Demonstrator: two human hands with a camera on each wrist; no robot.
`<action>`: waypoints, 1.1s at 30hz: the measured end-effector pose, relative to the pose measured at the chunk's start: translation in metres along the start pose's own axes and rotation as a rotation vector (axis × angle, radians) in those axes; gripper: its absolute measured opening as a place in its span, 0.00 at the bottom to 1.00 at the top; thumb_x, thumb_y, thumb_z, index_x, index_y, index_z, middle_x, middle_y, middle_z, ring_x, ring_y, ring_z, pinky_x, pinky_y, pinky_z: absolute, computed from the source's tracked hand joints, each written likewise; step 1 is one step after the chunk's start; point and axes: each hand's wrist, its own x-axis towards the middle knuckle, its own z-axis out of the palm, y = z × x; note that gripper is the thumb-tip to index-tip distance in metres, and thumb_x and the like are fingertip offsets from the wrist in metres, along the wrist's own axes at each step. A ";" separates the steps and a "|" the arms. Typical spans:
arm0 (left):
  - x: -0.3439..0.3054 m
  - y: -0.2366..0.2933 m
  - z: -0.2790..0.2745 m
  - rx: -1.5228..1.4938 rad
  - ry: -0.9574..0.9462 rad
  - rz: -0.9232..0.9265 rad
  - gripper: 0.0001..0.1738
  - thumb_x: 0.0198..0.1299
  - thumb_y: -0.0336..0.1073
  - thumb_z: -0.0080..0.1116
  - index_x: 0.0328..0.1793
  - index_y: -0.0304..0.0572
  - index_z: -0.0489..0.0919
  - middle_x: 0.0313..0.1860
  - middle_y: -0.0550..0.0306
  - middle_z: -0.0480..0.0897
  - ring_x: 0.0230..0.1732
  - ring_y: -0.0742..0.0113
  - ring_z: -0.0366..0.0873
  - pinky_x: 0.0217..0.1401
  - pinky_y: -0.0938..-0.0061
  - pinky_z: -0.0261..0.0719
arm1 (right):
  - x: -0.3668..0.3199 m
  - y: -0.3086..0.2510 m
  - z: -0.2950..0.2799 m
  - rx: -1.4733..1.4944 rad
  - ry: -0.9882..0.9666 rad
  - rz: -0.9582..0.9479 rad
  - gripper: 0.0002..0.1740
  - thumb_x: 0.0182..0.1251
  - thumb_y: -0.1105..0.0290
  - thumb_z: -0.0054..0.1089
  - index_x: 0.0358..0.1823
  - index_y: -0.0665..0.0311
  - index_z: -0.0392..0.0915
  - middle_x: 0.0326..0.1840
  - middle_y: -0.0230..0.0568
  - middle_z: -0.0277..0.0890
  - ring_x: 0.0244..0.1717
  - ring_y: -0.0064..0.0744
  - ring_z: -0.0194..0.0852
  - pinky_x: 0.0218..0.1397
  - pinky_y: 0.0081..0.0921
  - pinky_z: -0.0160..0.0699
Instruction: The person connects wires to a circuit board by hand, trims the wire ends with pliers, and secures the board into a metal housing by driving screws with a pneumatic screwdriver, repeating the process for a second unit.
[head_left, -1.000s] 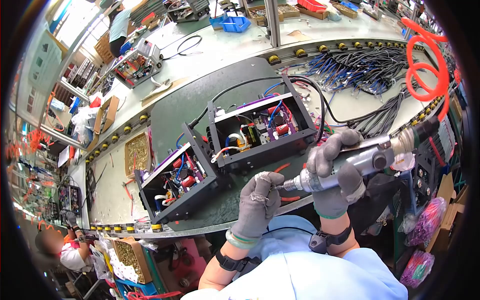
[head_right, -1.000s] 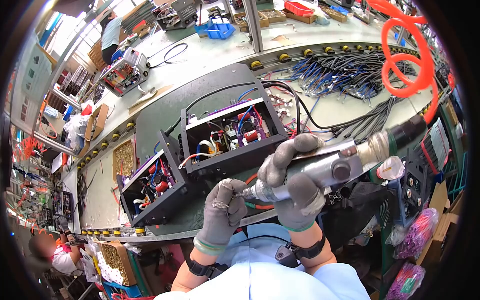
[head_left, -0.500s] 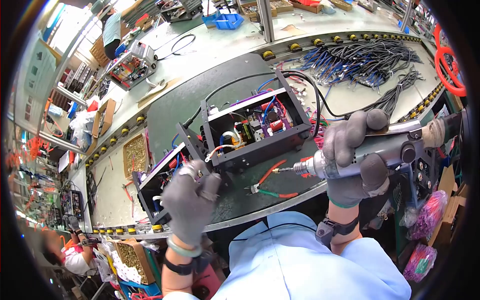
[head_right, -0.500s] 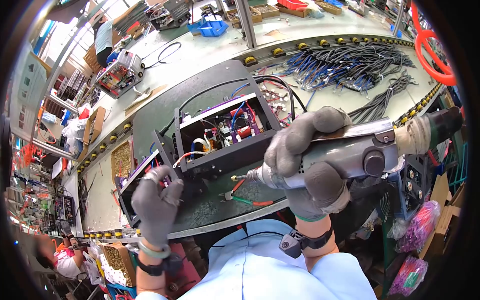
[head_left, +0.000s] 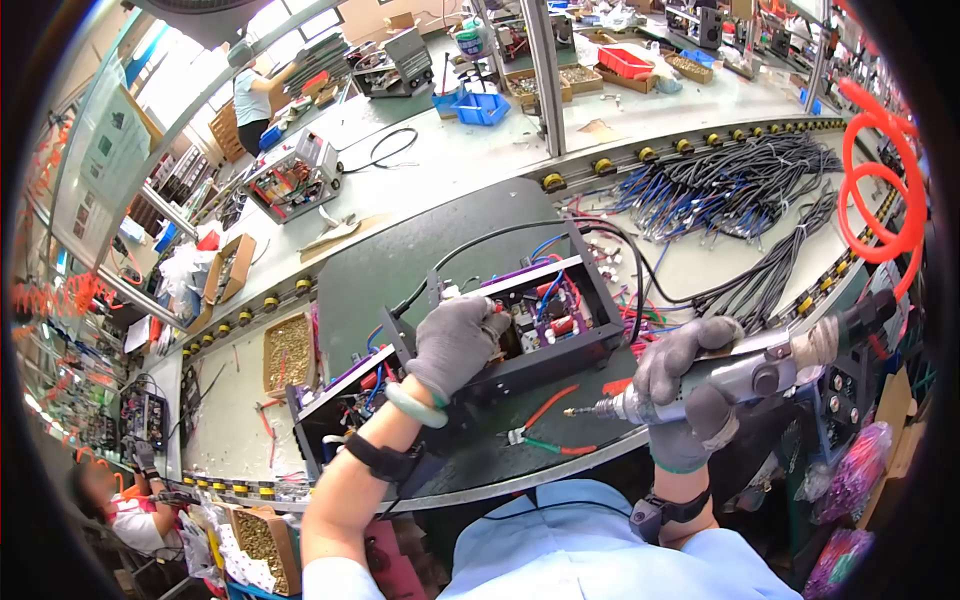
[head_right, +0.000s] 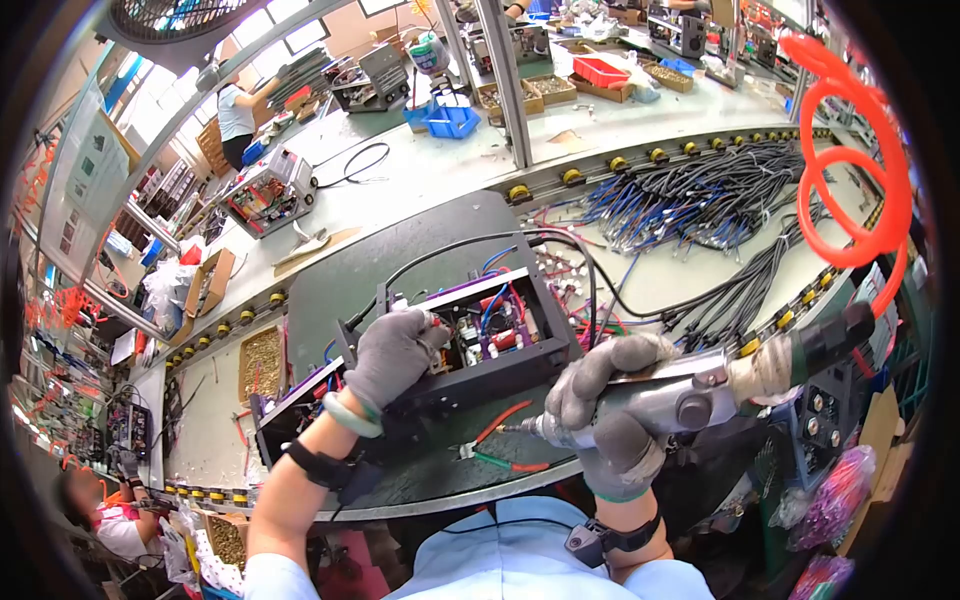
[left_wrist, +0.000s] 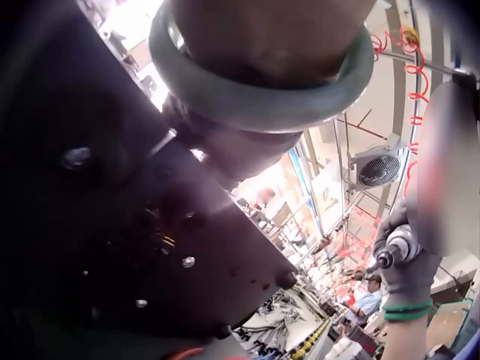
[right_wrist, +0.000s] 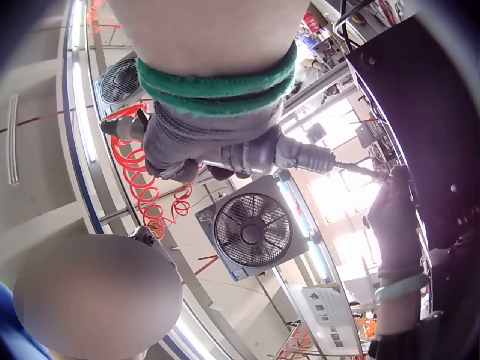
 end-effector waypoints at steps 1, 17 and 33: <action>0.005 -0.004 -0.001 -0.193 -0.216 -0.113 0.13 0.64 0.45 0.63 0.35 0.44 0.86 0.30 0.50 0.85 0.33 0.50 0.84 0.37 0.61 0.80 | 0.000 -0.001 0.001 -0.001 0.008 -0.001 0.33 0.57 0.65 0.80 0.63 0.61 0.74 0.43 0.43 0.80 0.31 0.30 0.81 0.34 0.31 0.83; 0.023 0.025 -0.033 0.369 -0.661 -0.061 0.09 0.54 0.37 0.57 0.29 0.42 0.85 0.25 0.45 0.82 0.31 0.44 0.82 0.38 0.54 0.79 | 0.025 0.016 0.001 0.032 -0.024 0.109 0.35 0.59 0.65 0.78 0.66 0.61 0.71 0.46 0.43 0.79 0.35 0.31 0.81 0.34 0.31 0.82; 0.034 0.026 -0.024 0.279 -0.697 0.036 0.11 0.54 0.40 0.61 0.35 0.44 0.88 0.32 0.46 0.86 0.39 0.46 0.86 0.43 0.56 0.83 | 0.051 0.109 -0.012 -0.169 0.064 0.277 0.27 0.62 0.74 0.73 0.60 0.57 0.71 0.45 0.36 0.76 0.42 0.27 0.79 0.41 0.28 0.84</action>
